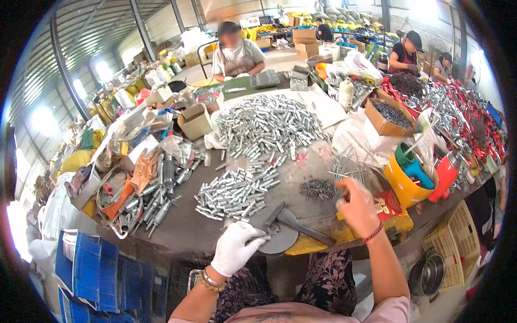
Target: The person assembles metal components by inserting pins into metal tubes, tapping them into place with a hand tool on an anvil, and placing the assembled pieces onto a metal tray. The person then hands the filled tray to a coworker before continuing to assemble more components.
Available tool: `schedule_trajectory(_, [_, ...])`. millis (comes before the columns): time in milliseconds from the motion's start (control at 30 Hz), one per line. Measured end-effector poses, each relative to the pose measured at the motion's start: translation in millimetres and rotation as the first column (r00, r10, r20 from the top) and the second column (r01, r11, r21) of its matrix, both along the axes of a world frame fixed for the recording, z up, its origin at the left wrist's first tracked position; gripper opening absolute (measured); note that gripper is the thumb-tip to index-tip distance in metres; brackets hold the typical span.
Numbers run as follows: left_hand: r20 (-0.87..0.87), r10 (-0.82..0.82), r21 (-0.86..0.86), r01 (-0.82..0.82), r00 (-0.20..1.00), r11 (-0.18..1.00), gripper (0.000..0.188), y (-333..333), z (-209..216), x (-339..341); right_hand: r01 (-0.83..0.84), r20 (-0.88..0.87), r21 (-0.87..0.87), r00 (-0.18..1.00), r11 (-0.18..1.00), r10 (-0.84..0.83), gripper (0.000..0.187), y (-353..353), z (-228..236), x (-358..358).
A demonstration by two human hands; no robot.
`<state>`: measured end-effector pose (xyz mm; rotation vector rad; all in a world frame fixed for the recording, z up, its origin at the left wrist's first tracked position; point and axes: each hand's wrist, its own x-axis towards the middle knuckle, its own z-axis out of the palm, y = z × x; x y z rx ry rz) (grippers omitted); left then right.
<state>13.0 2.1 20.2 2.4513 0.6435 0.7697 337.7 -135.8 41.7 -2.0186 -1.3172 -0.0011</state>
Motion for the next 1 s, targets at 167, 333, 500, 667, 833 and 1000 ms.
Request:
schedule_trajectory(167, [0.064,-0.005,0.009,0.004,0.998,1.0,0.015,5,-2,3,-0.299,-0.601,0.172,0.723,0.939,0.34,0.022,15,0,-83])
schedule_trajectory(333, [0.066,0.012,0.01,-0.013,0.998,1.0,0.014,2,-8,-5,-0.432,-0.194,0.18,0.865,0.884,0.462,0.017,11,-7,-109])
schedule_trajectory(500, [0.057,-0.003,-0.052,0.006,0.998,0.999,0.014,-5,-7,-8,-0.422,0.057,0.031,0.906,0.906,0.42,0.016,-2,-8,-117])
schedule_trajectory(667, [0.076,0.013,0.016,-0.014,0.997,1.0,0.016,1,-13,-4,-0.399,0.249,-0.01,0.887,0.917,0.389,0.006,5,-11,-118])
schedule_trajectory(833, [0.054,0.024,-0.075,-0.02,0.998,0.997,0.015,4,-3,-1,-0.387,0.334,0.024,0.872,0.922,0.357,0.01,12,-11,-121])
schedule_trajectory(1000, [0.011,0.018,-0.093,-0.017,1.0,0.996,0.015,-1,-6,-1,-0.391,0.346,0.025,0.867,0.92,0.359,0.013,8,-20,-116])
